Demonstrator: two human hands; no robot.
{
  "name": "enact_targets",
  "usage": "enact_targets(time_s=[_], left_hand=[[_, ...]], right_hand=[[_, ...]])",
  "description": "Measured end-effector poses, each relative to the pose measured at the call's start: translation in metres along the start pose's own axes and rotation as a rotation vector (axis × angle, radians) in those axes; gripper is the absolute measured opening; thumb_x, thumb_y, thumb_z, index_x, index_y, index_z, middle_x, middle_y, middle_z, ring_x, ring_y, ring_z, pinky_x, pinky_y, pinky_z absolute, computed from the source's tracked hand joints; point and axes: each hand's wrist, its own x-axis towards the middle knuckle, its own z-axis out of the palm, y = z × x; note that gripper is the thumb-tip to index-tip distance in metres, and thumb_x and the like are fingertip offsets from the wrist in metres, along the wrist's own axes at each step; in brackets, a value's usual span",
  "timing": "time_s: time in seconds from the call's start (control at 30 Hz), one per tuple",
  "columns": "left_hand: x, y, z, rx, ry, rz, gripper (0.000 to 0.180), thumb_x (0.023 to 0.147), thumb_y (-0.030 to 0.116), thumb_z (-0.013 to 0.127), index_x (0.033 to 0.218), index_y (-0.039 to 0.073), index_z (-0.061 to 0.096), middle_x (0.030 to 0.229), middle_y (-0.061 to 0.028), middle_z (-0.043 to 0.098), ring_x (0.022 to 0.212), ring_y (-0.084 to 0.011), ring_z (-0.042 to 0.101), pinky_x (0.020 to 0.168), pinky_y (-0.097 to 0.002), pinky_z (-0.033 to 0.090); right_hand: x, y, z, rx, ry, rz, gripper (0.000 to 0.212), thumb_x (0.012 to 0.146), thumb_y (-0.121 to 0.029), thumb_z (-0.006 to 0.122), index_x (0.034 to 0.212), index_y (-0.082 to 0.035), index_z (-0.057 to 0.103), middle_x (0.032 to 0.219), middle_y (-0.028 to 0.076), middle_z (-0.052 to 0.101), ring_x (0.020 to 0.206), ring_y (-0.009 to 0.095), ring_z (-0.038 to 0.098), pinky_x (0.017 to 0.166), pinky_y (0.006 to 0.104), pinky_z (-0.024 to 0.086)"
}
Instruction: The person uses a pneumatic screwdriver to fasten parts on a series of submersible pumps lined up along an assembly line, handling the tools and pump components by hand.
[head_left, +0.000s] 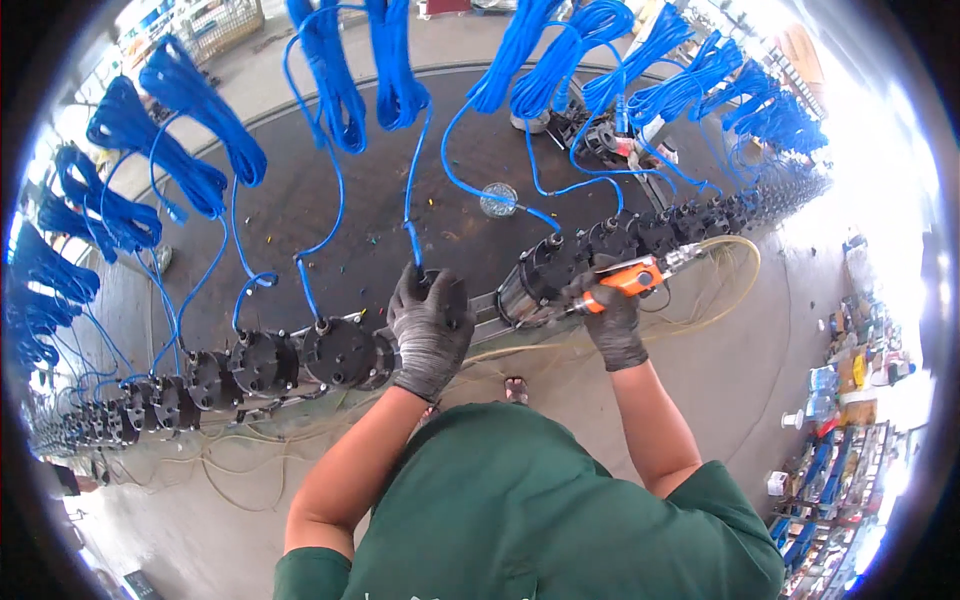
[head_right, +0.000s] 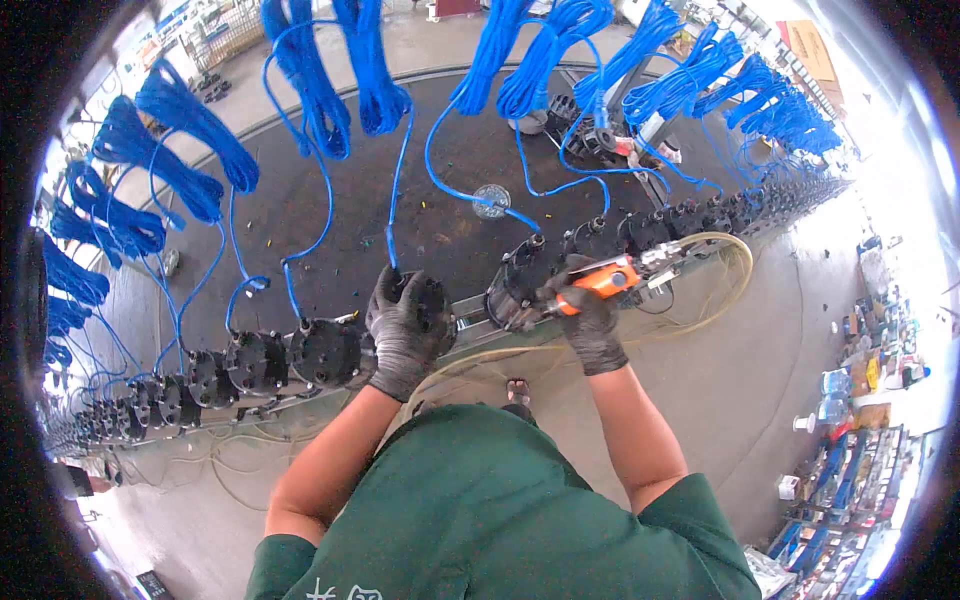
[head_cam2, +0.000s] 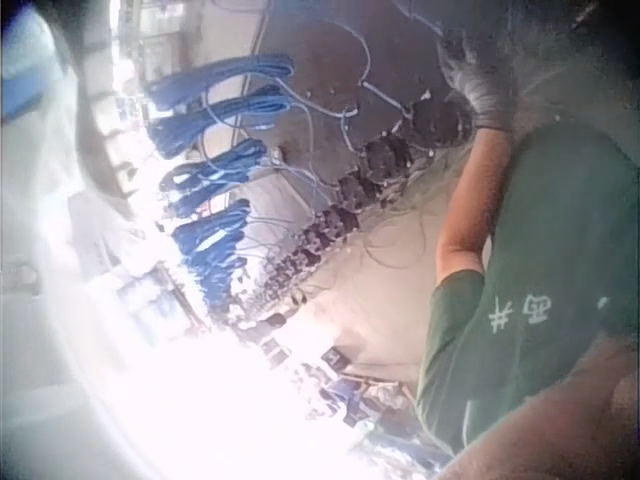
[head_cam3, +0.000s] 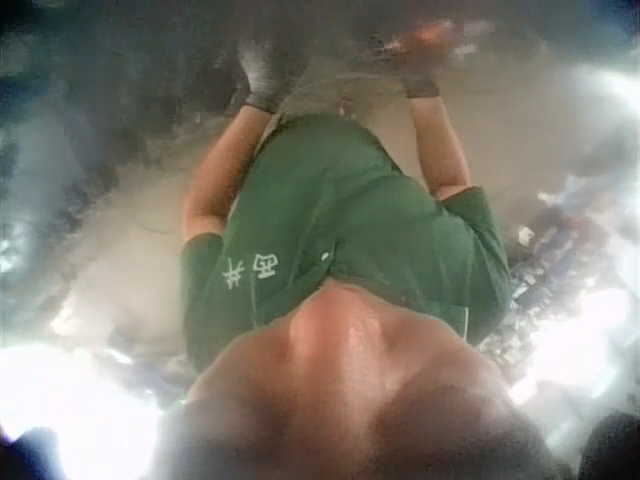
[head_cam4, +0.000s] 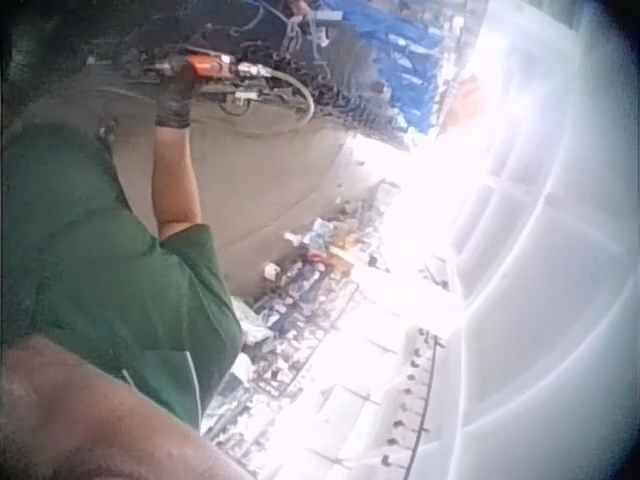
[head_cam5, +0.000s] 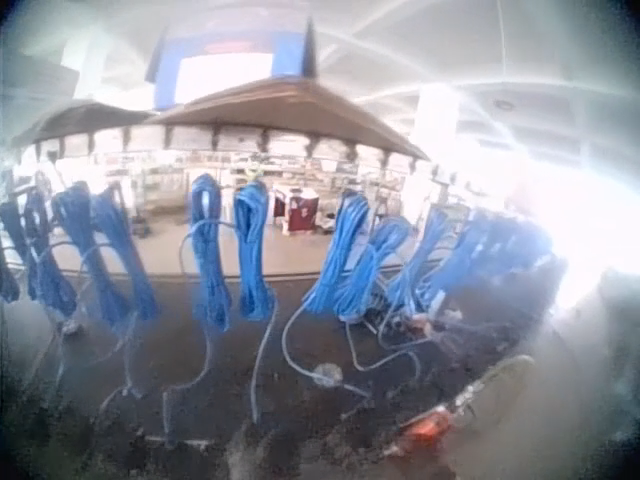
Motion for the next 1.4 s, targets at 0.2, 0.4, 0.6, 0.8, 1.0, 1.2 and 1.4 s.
enact_targets(time_s=[0.2,0.4,0.6,0.8,1.0,1.2,1.4], left_hand=[[0.03,0.003,0.022,0.286,-0.073,-0.203,0.066,0.071,0.044,0.079,0.132,0.023,0.063,0.146,-0.0206,0.049,0.131,-0.0425,0.049,0.108,-0.0569,0.038],[0.058,-0.012,0.013,0.174,-0.185,-0.1,0.052,0.069,0.041,0.083,0.115,0.017,0.072,0.12,-0.0134,0.064,0.117,-0.0366,0.057,0.101,-0.0501,0.045],[0.042,-0.036,0.005,-0.113,-0.302,-0.031,0.045,0.067,0.028,0.086,0.108,0.015,0.073,0.114,-0.0121,0.066,0.109,-0.0363,0.061,0.095,-0.0486,0.05],[0.006,-0.031,0.018,-0.227,-0.063,-0.242,0.056,0.068,0.02,0.087,0.12,0.007,0.069,0.128,-0.0133,0.06,0.118,-0.0313,0.06,0.105,-0.0427,0.049],[0.006,0.031,0.027,0.436,0.181,-0.185,0.056,0.073,0.014,0.083,0.126,0.01,0.065,0.138,-0.0149,0.053,0.117,-0.0318,0.059,0.102,-0.046,0.05],[0.017,0.141,0.118,-0.723,0.18,-0.471,0.076,0.076,0.026,0.083,0.145,0.018,0.052,0.152,-0.0202,0.042,0.13,-0.0402,0.048,0.104,-0.0507,0.046],[0.062,0.201,0.182,0.511,-0.16,-0.191,0.082,0.069,0.048,0.085,0.141,0.023,0.057,0.144,-0.0225,0.05,0.131,-0.0411,0.048,0.11,-0.0516,0.04]], right_hand=[[0.037,-0.057,-0.088,0.109,0.075,-0.023,0.045,0.076,-0.017,0.074,0.119,-0.011,0.063,0.084,0.003,0.062,0.082,0.023,0.062,0.083,0.0461,0.051],[0.087,-0.075,-0.132,0.312,0.026,0.12,0.038,0.075,-0.02,0.071,0.111,-0.009,0.063,0.078,0.001,0.056,0.075,0.02,0.06,0.087,0.0456,0.051],[0.127,-0.062,-0.151,0.413,-0.12,0.211,0.045,0.076,-0.016,0.077,0.117,-0.004,0.062,0.087,0.008,0.067,0.082,0.025,0.066,0.088,0.0465,0.057],[0.131,-0.063,-0.146,0.37,-0.252,0.295,0.041,0.075,-0.015,0.076,0.113,-0.004,0.064,0.083,0.009,0.067,0.08,0.025,0.067,0.087,0.0477,0.058],[0.129,-0.063,-0.158,0.365,-0.279,0.312,0.046,0.072,-0.017,0.075,0.114,-0.002,0.065,0.083,0.007,0.067,0.078,0.024,0.068,0.089,0.0453,0.059],[0.131,-0.065,-0.16,0.328,-0.331,0.373,0.046,0.072,-0.017,0.075,0.114,-0.004,0.064,0.084,0.007,0.067,0.08,0.025,0.067,0.092,0.0482,0.057],[0.133,-0.059,-0.164,0.413,-0.368,0.397,0.047,0.074,-0.014,0.077,0.117,-0.001,0.064,0.088,0.012,0.07,0.082,0.027,0.068,0.082,0.0421,0.055]])
